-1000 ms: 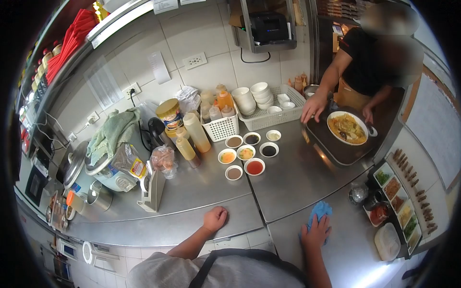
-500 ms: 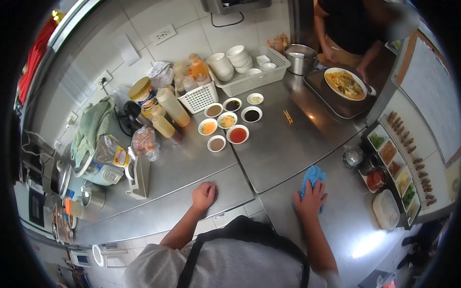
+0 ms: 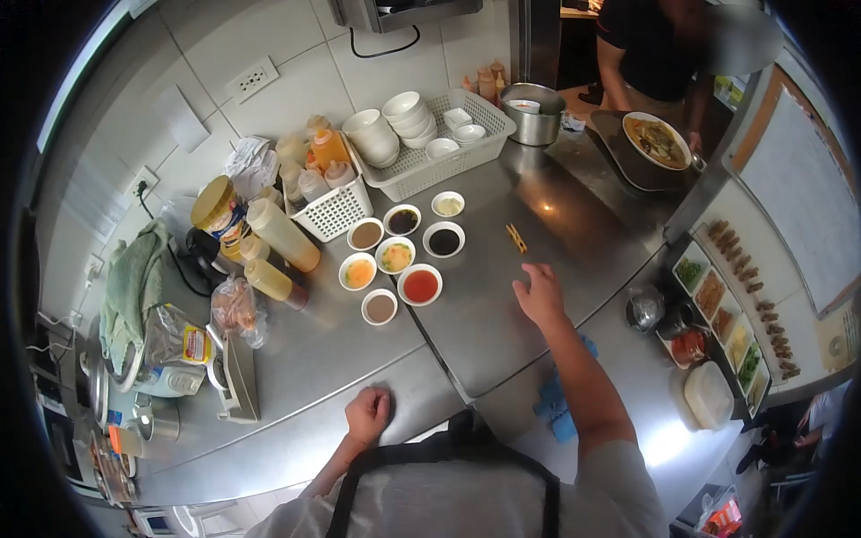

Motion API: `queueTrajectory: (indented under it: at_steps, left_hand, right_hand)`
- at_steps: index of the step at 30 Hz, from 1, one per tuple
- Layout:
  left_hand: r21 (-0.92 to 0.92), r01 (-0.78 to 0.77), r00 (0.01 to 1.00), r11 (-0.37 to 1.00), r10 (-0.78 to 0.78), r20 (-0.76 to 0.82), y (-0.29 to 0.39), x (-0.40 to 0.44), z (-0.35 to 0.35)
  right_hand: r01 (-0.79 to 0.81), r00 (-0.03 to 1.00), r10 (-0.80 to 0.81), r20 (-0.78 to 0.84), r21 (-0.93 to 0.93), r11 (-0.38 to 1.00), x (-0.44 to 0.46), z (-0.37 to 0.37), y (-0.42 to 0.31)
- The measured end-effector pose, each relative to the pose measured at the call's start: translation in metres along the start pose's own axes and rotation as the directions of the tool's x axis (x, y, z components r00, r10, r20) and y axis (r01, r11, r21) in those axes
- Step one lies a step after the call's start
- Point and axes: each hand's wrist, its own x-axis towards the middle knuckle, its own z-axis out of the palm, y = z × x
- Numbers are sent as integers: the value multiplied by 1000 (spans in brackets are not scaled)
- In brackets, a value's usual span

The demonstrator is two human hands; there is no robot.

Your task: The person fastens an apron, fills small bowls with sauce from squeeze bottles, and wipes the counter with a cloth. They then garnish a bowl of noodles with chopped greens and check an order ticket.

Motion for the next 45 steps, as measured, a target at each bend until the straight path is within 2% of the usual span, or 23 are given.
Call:
queueTrajectory:
  at_steps: [11, 13, 14, 15, 16, 17, 19, 20, 22, 23, 24, 26, 27, 30, 31, 33, 39, 40, 41, 42, 43, 44, 45]
  left_hand:
    - [-15, -65, 998, 998, 65, 22, -19, -5, 11]
    - [-118, -15, 994, 993, 2, -105, -22, -8, 20]
    - [-136, -59, 997, 989, 50, -65, -26, -9, 24]
    - [-190, -24, 996, 981, 7, -90, -29, -10, 28]
    - [-240, 20, 993, 971, -47, -108, -32, -13, 28]
    - [-247, -4, 997, 969, -15, -73, -34, -14, 28]
    - [-292, 89, 994, 952, -104, -37, -37, -15, 28]
    - [-279, 72, 996, 958, -84, -32, -40, -16, 29]
    - [-276, 49, 997, 960, -62, -39, -52, -17, 33]
    - [-274, 39, 997, 961, -55, -52, -53, -17, 34]
    - [-202, 102, 995, 974, -101, 14, -38, -14, 25]
    - [-162, 109, 993, 981, -101, 59, -38, -11, 22]
    - [-120, 130, 988, 984, -119, 96, -36, -11, 21]
    - [-126, 9, 1000, 992, -7, 16, -27, -9, 24]
    - [-106, -55, 998, 993, 53, -22, -29, -9, 25]
    - [-91, -86, 996, 992, 86, -13, -34, -7, 26]
    - [108, -94, 995, 990, 97, -23, -9, -9, 22]
    - [147, -96, 995, 985, 98, -7, -8, -9, 21]
    - [150, -93, 995, 984, 96, -12, -8, -9, 21]
    - [162, -126, 992, 979, 129, -4, -9, -9, 21]
    - [174, -157, 987, 972, 158, 5, -10, -9, 21]
    - [185, -176, 984, 967, 172, 41, -4, -8, 18]
    - [191, -165, 986, 968, 162, 31, -6, -6, 20]
  right_hand:
    - [-270, 937, 326, 127, -328, 905, 114, 51, -9]
    - [-320, 908, 376, 186, -270, 908, 125, 76, 20]
    - [-296, 927, 339, 163, -240, 925, 123, 78, 26]
    - [-269, 943, 302, 139, -214, 939, 118, 75, 31]
    - [-290, 939, 315, 138, -174, 941, 115, 57, 25]
    - [-301, 937, 319, 142, -131, 945, 109, 28, 17]
    - [-324, 934, 339, 115, -132, 937, 101, -25, 24]
    - [-308, 940, 322, 110, -129, 943, 100, -48, 31]
    - [-244, 968, 234, -87, -140, 960, 90, -96, 63]
    - [-259, 954, 259, -152, 24, 966, 87, -117, 93]
    - [-253, 933, 290, -212, 185, 950, 77, -142, 112]
    - [-310, 838, 517, -173, 628, 714, 42, -203, 131]
    - [-384, 754, 616, -226, 610, 693, 26, -230, 131]
    - [-327, 660, 721, -210, 784, 528, -27, -285, 164]
    - [-327, 655, 724, -214, 784, 527, -42, -296, 175]
    - [-293, 569, 792, -221, 845, 447, -70, -315, 196]
    - [-192, 515, 822, -242, 902, 386, -119, -340, 243]
    - [-178, 469, 830, -303, 888, 425, -121, -342, 246]
    - [-176, 473, 828, -300, 889, 423, -122, -347, 255]
    - [-322, 440, 655, -614, 573, 753, -123, -354, 268]
    - [-449, 462, 354, -813, 129, 884, -122, -356, 280]
    - [-422, 417, 286, -863, 95, 902, -118, -361, 272]
    - [-412, 426, 285, -859, 97, 906, -118, -368, 264]
